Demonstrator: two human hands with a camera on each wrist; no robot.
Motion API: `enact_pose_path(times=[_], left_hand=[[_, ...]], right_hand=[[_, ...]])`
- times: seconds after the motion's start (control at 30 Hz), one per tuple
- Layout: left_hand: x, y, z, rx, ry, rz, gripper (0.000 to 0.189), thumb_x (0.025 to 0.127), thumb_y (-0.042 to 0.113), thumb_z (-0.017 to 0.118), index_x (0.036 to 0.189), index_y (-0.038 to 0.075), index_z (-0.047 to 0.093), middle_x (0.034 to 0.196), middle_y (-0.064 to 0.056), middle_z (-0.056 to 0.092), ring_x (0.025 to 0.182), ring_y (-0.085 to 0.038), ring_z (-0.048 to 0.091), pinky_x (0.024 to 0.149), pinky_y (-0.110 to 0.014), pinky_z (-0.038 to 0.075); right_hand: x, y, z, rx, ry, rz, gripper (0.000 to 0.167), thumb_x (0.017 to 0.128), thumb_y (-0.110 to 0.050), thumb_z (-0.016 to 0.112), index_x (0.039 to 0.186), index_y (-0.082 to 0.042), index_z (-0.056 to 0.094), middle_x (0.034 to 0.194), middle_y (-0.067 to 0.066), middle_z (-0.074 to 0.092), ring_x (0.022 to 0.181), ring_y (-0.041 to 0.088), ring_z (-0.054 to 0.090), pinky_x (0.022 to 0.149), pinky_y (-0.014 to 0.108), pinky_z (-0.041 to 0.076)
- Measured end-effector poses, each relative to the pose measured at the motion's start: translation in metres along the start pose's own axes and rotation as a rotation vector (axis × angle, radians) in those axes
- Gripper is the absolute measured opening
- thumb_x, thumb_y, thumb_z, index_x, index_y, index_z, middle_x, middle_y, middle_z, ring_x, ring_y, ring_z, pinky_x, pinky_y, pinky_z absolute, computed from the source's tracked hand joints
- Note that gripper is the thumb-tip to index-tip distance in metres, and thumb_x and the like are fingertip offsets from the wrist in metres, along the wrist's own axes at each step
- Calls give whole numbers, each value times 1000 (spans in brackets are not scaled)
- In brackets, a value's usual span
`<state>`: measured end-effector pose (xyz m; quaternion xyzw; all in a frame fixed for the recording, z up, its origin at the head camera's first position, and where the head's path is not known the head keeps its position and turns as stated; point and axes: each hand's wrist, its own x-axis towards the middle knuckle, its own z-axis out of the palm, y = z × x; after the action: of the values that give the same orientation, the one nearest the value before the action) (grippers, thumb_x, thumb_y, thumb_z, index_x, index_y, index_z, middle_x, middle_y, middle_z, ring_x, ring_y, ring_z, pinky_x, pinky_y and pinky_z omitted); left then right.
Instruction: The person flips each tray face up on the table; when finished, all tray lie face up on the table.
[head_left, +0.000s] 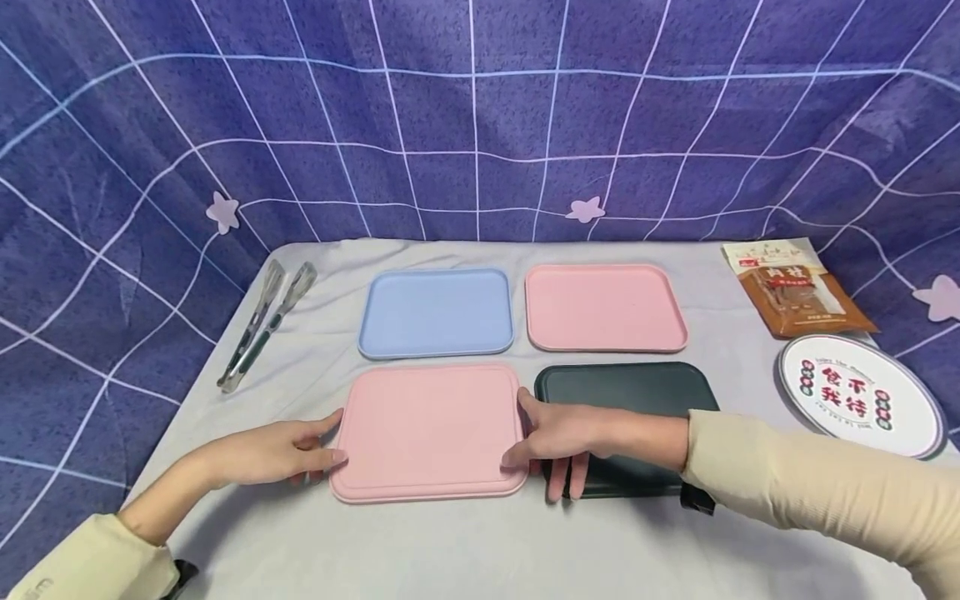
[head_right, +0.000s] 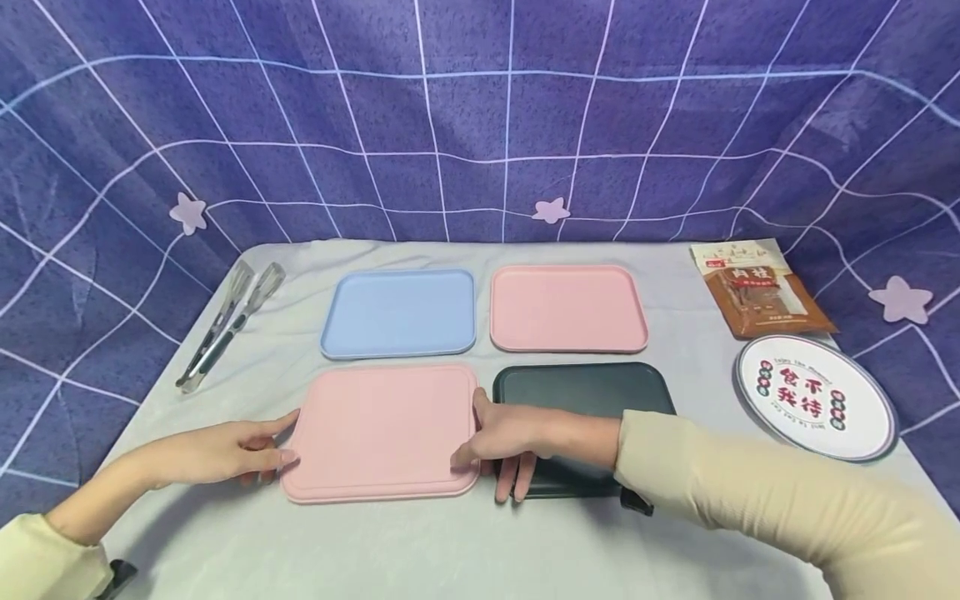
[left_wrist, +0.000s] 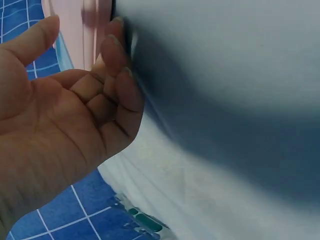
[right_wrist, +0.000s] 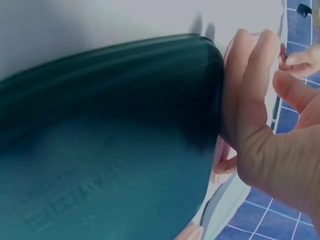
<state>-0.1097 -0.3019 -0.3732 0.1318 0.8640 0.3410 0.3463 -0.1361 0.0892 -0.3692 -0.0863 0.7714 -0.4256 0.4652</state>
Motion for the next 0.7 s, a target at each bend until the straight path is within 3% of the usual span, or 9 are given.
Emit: enact_pose_path(times=[0.07, 0.2, 0.3, 0.43, 0.53, 0.7], left_hand=[[0, -2, 1, -13, -1, 10, 83, 102, 35, 58, 155, -11, 14, 83, -5, 61, 67, -13, 54, 57, -24, 42], [-1, -8, 0, -48, -6, 19, 81, 102, 33, 57, 157, -8, 14, 86, -5, 59, 69, -13, 54, 59, -26, 43], [0, -13, 1, -72, 0, 35, 81, 102, 32, 58, 157, -7, 14, 85, -5, 58, 70, -13, 54, 61, -26, 44], [0, -17, 2, -91, 22, 66, 81, 102, 31, 58, 157, -7, 11, 83, -5, 61, 69, -11, 54, 60, -25, 45], [1, -19, 2, -112, 32, 77, 81, 102, 29, 58, 158, -6, 10, 83, -5, 62, 70, -11, 56, 61, -26, 46], [0, -18, 4, -137, 63, 73, 82, 102, 29, 58, 157, -8, 10, 78, -2, 59, 69, -9, 55, 60, -27, 45]], right_hand=[[0, -2, 0, -17, 1, 12, 104, 86, -31, 78, 156, -16, 2, 95, 20, 66, 57, 32, 71, 43, 38, 54], [1, -5, 0, -33, 4, 21, 82, 86, -32, 78, 144, -12, 23, 95, 21, 66, 59, 33, 72, 43, 38, 55], [1, -5, -1, -26, 1, 22, 73, 86, -32, 78, 136, -11, 29, 95, 22, 66, 60, 33, 72, 43, 38, 55], [2, -5, -3, -18, -16, 30, 102, 86, -30, 77, 157, -12, 5, 95, 20, 67, 61, 31, 73, 44, 38, 55], [3, -4, -5, -18, -24, 33, 116, 87, -28, 76, 160, -15, -14, 96, 18, 68, 61, 30, 73, 45, 37, 56], [4, -1, -5, -9, -36, 13, 110, 87, -22, 77, 159, -13, -7, 96, 19, 67, 61, 33, 73, 44, 38, 55]])
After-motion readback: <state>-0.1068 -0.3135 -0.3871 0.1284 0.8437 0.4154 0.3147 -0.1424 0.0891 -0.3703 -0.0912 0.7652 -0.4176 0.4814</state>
